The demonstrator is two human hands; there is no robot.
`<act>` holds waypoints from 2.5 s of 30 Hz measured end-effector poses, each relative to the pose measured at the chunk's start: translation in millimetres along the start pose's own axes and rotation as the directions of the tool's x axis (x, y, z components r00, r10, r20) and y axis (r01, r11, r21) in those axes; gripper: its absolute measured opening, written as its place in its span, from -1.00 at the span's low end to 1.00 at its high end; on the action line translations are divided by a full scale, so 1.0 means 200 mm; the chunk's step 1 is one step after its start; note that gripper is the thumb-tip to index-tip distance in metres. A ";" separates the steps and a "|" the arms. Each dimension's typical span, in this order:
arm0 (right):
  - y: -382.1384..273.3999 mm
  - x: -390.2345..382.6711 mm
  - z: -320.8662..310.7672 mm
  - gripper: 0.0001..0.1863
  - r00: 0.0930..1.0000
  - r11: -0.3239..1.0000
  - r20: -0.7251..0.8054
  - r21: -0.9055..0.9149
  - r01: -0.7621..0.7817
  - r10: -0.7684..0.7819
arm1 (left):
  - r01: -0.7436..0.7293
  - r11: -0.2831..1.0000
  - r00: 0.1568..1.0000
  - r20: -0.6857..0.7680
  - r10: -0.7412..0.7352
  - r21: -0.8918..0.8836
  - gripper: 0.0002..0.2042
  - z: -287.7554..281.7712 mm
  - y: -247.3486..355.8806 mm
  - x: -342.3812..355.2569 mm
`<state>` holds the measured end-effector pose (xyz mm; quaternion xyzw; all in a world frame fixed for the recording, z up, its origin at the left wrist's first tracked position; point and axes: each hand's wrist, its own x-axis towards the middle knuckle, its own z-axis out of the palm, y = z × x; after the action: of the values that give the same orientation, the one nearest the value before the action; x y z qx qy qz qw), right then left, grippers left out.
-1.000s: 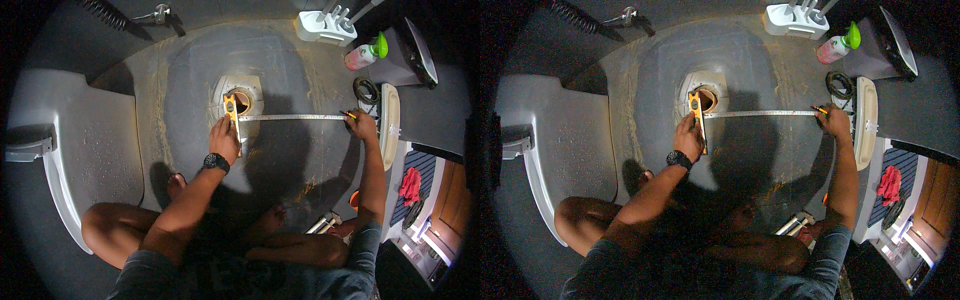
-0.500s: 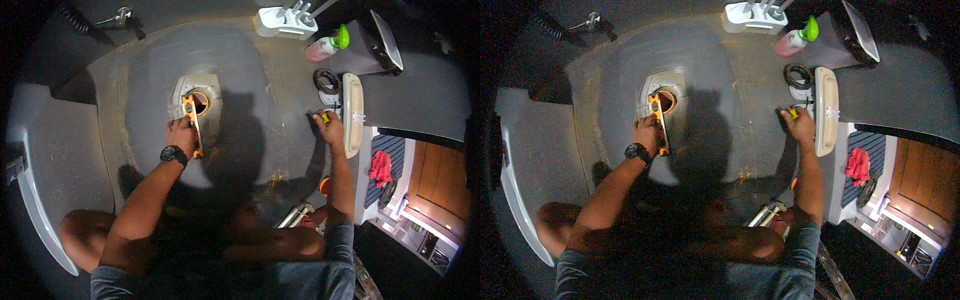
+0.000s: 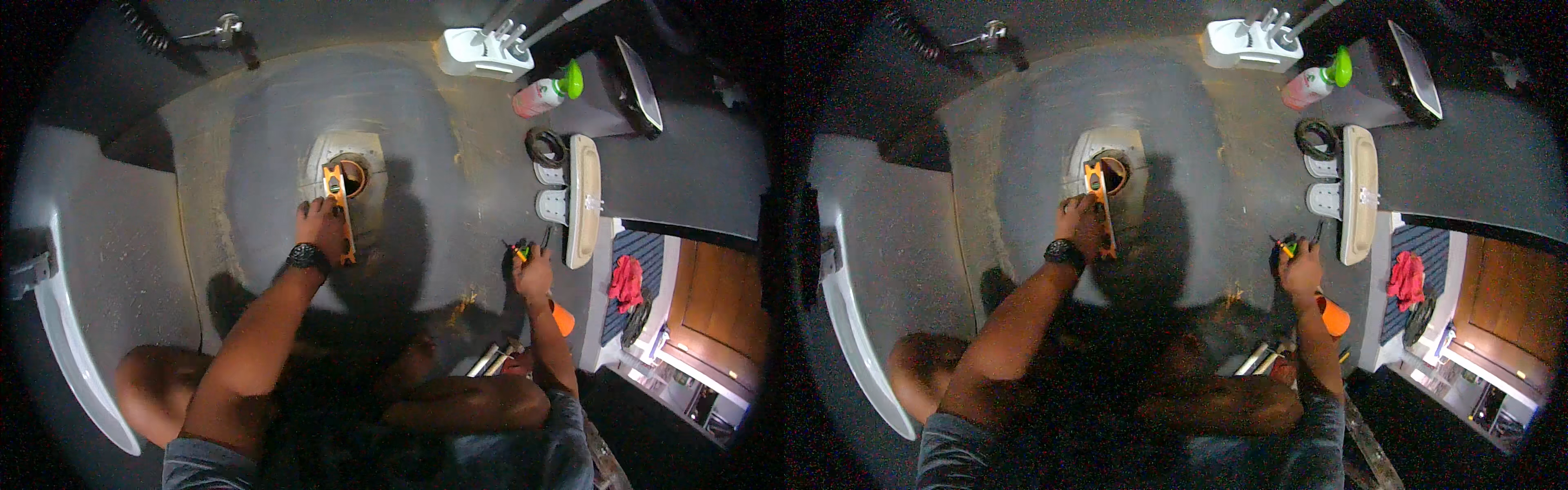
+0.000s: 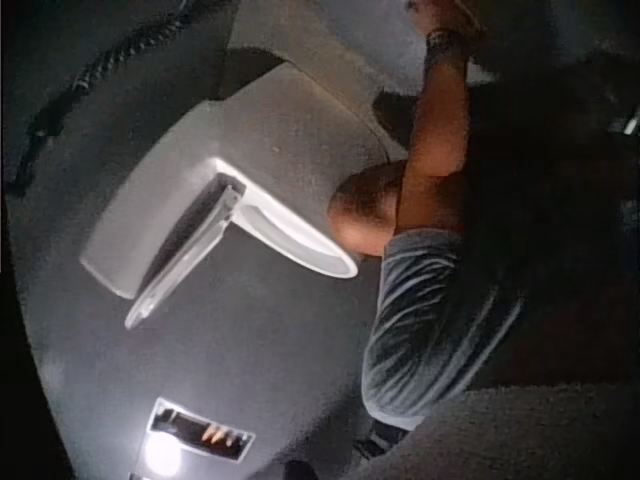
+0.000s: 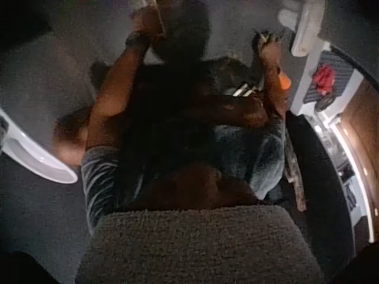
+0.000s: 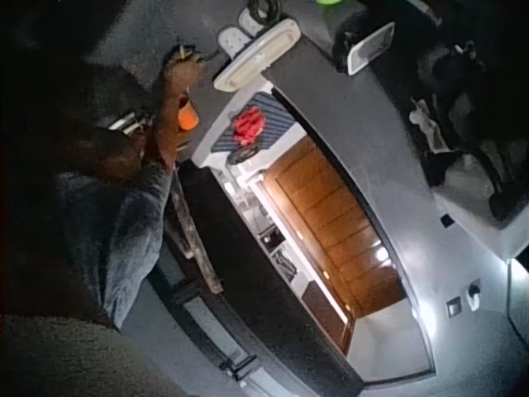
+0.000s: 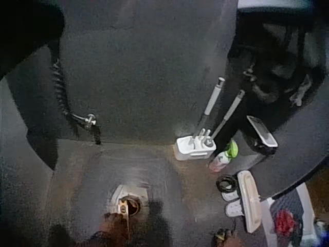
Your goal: The person wipes the floor around the toilet flange with a pink cloth, then uses a spirit level and tape measure to mark measurements on the floor. The person handles a spirit level, tape measure, pencil, and cloth while kneeling on the floor.
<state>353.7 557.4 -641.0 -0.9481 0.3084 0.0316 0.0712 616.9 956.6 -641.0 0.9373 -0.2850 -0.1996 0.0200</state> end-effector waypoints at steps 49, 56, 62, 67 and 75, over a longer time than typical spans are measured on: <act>-1.49 -0.01 0.35 -0.84 0.752 0.511 -0.071 0.691 0.511 -0.656 | -0.018 0.999 0.996 0.085 0.021 -0.040 -0.69 0.01 -0.02 -0.03; -1.52 0.03 0.33 -0.83 0.761 0.512 -0.109 0.679 0.527 -0.639 | -0.018 0.999 1.000 0.010 0.019 -0.048 -0.73 0.02 -0.02 -0.03; -1.54 0.07 0.24 -0.78 0.690 0.576 0.087 0.632 0.519 -0.718 | 0.012 0.996 0.999 0.036 -0.009 -0.087 -0.75 0.01 -0.02 -0.02; -1.54 0.03 0.22 -0.76 0.733 0.602 0.135 0.676 0.424 -0.667 | -0.005 0.998 0.999 0.048 0.008 -0.056 -0.78 0.02 -0.02 -0.01; -1.53 0.04 0.19 -0.76 0.698 0.654 0.296 0.685 0.321 -0.653 | 0.014 0.999 0.998 0.057 -0.011 -0.050 -0.79 0.00 0.00 0.00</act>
<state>539.0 803.3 -643.3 -0.8794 -0.0073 0.1683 0.4452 617.2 956.0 -641.7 0.9322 -0.2746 -0.2333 0.0343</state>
